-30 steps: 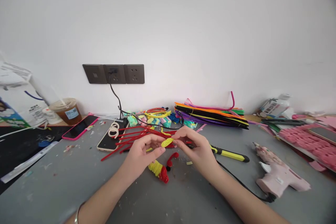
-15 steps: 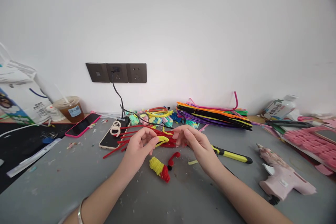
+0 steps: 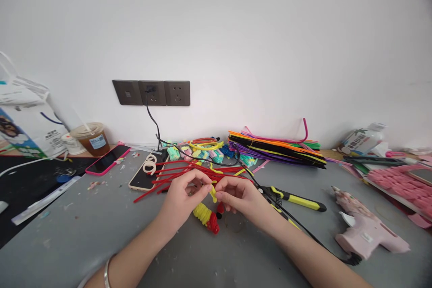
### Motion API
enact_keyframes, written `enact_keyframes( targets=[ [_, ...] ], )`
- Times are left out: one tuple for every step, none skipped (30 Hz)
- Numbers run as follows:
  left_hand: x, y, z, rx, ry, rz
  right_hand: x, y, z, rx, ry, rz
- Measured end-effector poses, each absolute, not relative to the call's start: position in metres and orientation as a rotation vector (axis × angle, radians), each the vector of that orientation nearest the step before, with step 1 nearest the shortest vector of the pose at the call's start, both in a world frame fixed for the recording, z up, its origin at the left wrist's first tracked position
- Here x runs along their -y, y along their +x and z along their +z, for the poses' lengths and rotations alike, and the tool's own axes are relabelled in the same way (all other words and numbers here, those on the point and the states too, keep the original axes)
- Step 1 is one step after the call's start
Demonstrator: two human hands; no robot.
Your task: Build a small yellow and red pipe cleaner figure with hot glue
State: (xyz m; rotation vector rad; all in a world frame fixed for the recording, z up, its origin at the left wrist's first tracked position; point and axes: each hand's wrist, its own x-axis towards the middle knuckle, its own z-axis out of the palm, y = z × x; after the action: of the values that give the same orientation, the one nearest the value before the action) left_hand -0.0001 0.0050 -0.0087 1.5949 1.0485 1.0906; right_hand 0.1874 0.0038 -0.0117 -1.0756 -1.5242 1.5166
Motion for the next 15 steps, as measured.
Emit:
enact_keyframes(
  targets=[
    [-0.0045,0.0003,-0.0080,-1.045,1.596,1.087,-0.0037,0.1872,-0.0126,1.531,-1.078,1.519],
    [-0.0040,0.0006,-0.0072,-1.037,1.597,1.082,-0.0036,0.1871,-0.0133,1.535,-1.077,1.526],
    [-0.0034,0.0008,-0.0065,-1.028,1.593,1.078,-0.0033,0.1869,-0.0137,1.534,-1.073,1.532],
    [-0.0030,0.0010,-0.0059,-1.019,1.584,1.079,-0.0029,0.1868,-0.0137,1.533,-1.069,1.538],
    [-0.0027,0.0012,-0.0055,-1.011,1.567,1.081,-0.0024,0.1865,-0.0134,1.531,-1.064,1.545],
    [-0.0025,0.0012,-0.0053,-1.002,1.545,1.083,-0.0019,0.1862,-0.0126,1.526,-1.061,1.552],
    [-0.0026,0.0012,-0.0054,-0.994,1.521,1.084,-0.0014,0.1858,-0.0116,1.519,-1.057,1.561],
    [-0.0027,0.0012,-0.0057,-0.987,1.499,1.084,-0.0010,0.1855,-0.0104,1.510,-1.050,1.572],
    [-0.0030,0.0012,-0.0062,-0.980,1.482,1.084,-0.0006,0.1851,-0.0091,1.498,-1.040,1.587],
    [-0.0033,0.0011,-0.0066,-0.973,1.470,1.080,-0.0003,0.1849,-0.0079,1.483,-1.030,1.604],
    [-0.0036,0.0012,-0.0071,-0.966,1.463,1.070,-0.0001,0.1847,-0.0068,1.467,-1.019,1.621],
    [-0.0038,0.0013,-0.0073,-0.961,1.461,1.055,0.0001,0.1846,-0.0060,1.453,-1.011,1.636],
    [-0.0039,0.0015,-0.0074,-0.957,1.462,1.033,0.0003,0.1847,-0.0053,1.443,-1.003,1.648],
    [-0.0038,0.0017,-0.0073,-0.954,1.467,1.007,0.0005,0.1848,-0.0049,1.437,-0.996,1.656],
    [-0.0036,0.0021,-0.0070,-0.952,1.473,0.983,0.0007,0.1849,-0.0047,1.434,-0.991,1.660]
  ],
)
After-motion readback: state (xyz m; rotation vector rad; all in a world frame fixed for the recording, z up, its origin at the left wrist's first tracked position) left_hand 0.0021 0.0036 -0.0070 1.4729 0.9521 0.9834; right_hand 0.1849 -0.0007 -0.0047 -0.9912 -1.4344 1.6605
